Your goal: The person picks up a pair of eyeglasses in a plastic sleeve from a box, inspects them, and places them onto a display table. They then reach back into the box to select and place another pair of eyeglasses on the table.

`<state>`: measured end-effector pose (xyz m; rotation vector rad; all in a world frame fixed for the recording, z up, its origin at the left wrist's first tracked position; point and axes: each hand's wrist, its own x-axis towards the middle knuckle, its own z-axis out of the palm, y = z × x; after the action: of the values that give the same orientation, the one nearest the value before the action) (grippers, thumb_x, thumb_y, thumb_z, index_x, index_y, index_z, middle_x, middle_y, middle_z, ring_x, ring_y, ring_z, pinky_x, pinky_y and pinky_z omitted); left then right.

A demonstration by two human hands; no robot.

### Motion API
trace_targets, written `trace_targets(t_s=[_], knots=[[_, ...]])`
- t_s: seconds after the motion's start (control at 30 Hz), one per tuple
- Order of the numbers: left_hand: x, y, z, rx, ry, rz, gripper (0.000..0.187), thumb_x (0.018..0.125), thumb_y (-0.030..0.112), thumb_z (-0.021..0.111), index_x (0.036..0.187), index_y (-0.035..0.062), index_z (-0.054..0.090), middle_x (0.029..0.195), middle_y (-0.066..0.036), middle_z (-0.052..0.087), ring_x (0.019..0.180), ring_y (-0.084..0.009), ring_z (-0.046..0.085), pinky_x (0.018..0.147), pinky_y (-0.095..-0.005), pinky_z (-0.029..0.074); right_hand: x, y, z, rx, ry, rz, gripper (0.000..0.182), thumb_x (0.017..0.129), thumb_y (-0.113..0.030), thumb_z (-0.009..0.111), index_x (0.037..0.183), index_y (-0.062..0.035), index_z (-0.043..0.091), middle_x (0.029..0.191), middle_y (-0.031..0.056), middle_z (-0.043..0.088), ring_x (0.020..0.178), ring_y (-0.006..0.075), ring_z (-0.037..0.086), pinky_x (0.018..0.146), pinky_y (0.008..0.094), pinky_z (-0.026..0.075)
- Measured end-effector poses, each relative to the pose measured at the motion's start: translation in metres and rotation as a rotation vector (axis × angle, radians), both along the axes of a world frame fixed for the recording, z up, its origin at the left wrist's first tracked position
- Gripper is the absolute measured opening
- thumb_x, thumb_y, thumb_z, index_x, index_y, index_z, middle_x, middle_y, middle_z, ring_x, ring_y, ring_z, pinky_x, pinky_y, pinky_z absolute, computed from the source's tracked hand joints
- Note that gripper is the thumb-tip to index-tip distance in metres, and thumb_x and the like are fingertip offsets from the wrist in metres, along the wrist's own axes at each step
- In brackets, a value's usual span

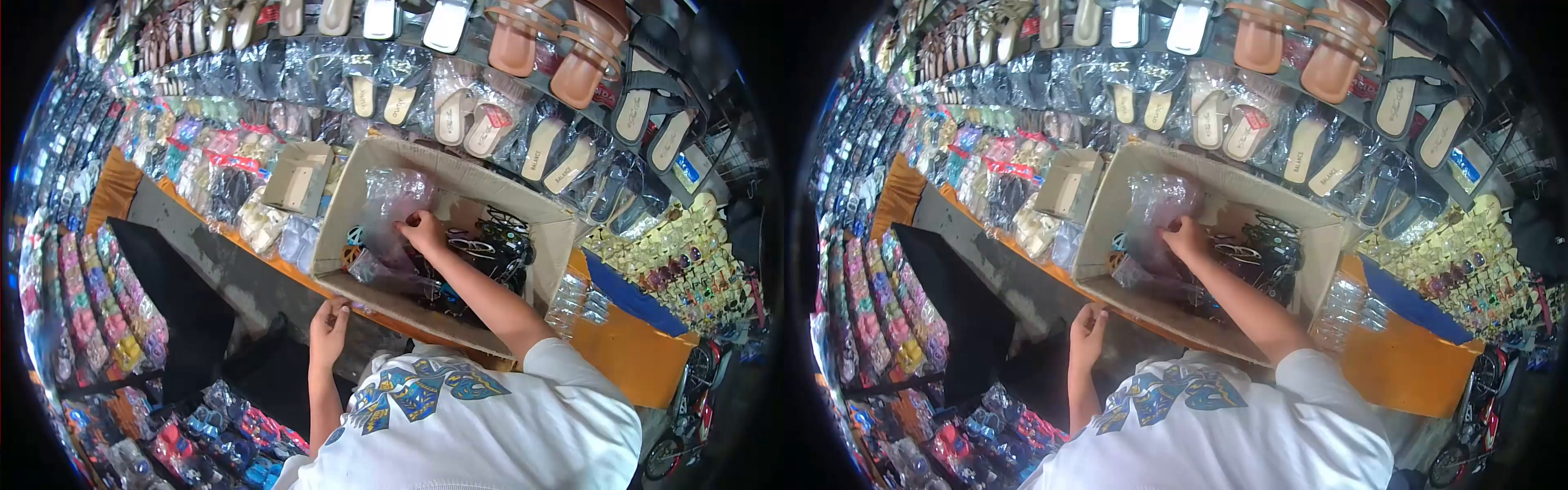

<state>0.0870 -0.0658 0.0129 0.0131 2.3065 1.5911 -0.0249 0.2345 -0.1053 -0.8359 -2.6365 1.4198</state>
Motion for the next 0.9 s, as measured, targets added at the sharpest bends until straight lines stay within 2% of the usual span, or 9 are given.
trace_targets(t_s=[0.17,0.23,0.33,0.4,0.43,0.5,0.53,0.63,0.9], knots=[[-0.027,-0.003,0.012,-0.057,0.041,-0.037,0.016,0.105,0.010,0.059,0.112,-0.0024,0.067,0.097,-0.003,0.071,0.089,-0.0080,0.062,0.082,-0.0245,0.049,-0.006,-0.010,-0.003,-0.111,0.082,-0.072,0.030,0.080,-0.031,0.080,0.091,-0.0049,0.073,0.090,0.0153,0.076,0.088,0.0333,0.074,0.079,0.0439,0.056],[-0.036,-0.009,0.009,0.057,0.146,0.006,0.018,0.104,0.012,0.063,0.112,-0.0023,0.070,0.090,-0.003,0.072,0.079,-0.0062,0.061,0.073,-0.0234,0.048,0.000,-0.009,0.008,-0.118,0.100,-0.105,0.027,0.081,-0.028,0.078,0.092,-0.0037,0.072,0.089,0.0154,0.076,0.087,0.0323,0.074,0.079,0.0433,0.056],[-0.056,-0.025,0.016,0.123,0.159,-0.053,0.018,0.106,0.014,0.063,0.111,-0.0021,0.069,0.093,-0.005,0.072,0.083,-0.0084,0.064,0.075,-0.0247,0.049,0.011,-0.003,0.012,-0.251,0.115,-0.174,0.025,0.083,-0.025,0.075,0.093,-0.0022,0.071,0.087,0.0147,0.075,0.084,0.0302,0.073,0.076,0.0413,0.055],[-0.073,-0.033,0.020,0.170,0.192,-0.110,0.018,0.106,0.014,0.062,0.110,-0.0021,0.069,0.093,-0.005,0.072,0.083,-0.0085,0.063,0.075,-0.0251,0.050,0.019,0.005,-0.012,-0.190,0.258,-0.243,0.013,0.089,-0.010,0.073,0.095,0.0008,0.069,0.080,0.0051,0.069,0.072,0.0132,0.062,0.067,0.0305,0.050],[-0.082,-0.034,0.023,0.177,0.193,-0.123,0.017,0.106,0.014,0.062,0.110,-0.0021,0.069,0.091,-0.004,0.071,0.083,-0.0084,0.063,0.074,-0.0255,0.050,0.027,0.010,-0.009,-0.183,0.249,-0.232,0.011,0.091,-0.007,0.071,0.098,0.0012,0.068,0.083,0.0042,0.069,0.073,0.0119,0.062,0.067,0.0287,0.049],[-0.100,-0.035,0.027,0.210,0.189,-0.157,0.017,0.106,0.013,0.061,0.109,-0.0020,0.069,0.090,-0.003,0.070,0.083,-0.0084,0.063,0.074,-0.0258,0.050,0.048,0.013,-0.001,-0.214,0.240,-0.346,0.022,0.088,-0.020,0.073,0.100,-0.0017,0.072,0.084,0.0111,0.073,0.077,0.0205,0.069,0.071,0.0358,0.053],[-0.109,-0.035,0.028,0.201,0.230,-0.217,0.017,0.106,0.013,0.061,0.109,-0.0017,0.069,0.090,-0.003,0.070,0.082,-0.0085,0.063,0.074,-0.0260,0.050,0.059,0.013,0.006,-0.190,0.241,-0.367,0.022,0.088,-0.020,0.073,0.100,-0.0017,0.072,0.084,0.0111,0.073,0.077,0.0205,0.069,0.071,0.0358,0.053],[-0.127,-0.026,0.041,0.208,0.268,-0.299,0.016,0.106,0.013,0.062,0.108,-0.0015,0.069,0.088,-0.003,0.069,0.080,-0.0084,0.062,0.073,-0.0263,0.050,0.090,0.010,0.028,-0.287,0.343,-0.504,0.012,0.091,-0.009,0.070,0.100,-0.0003,0.071,0.082,0.0046,0.070,0.076,0.0118,0.064,0.069,0.0282,0.049],[-0.149,0.011,0.032,0.453,0.167,-0.584,0.018,0.103,0.010,0.064,0.115,-0.0008,0.070,0.097,-0.005,0.072,0.083,-0.0084,0.061,0.075,-0.0253,0.050,0.151,-0.055,0.125,-0.433,0.462,-0.556,0.010,0.097,-0.007,0.070,0.105,-0.0020,0.070,0.081,-0.0034,0.065,0.073,0.0050,0.056,0.069,0.0221,0.045]])
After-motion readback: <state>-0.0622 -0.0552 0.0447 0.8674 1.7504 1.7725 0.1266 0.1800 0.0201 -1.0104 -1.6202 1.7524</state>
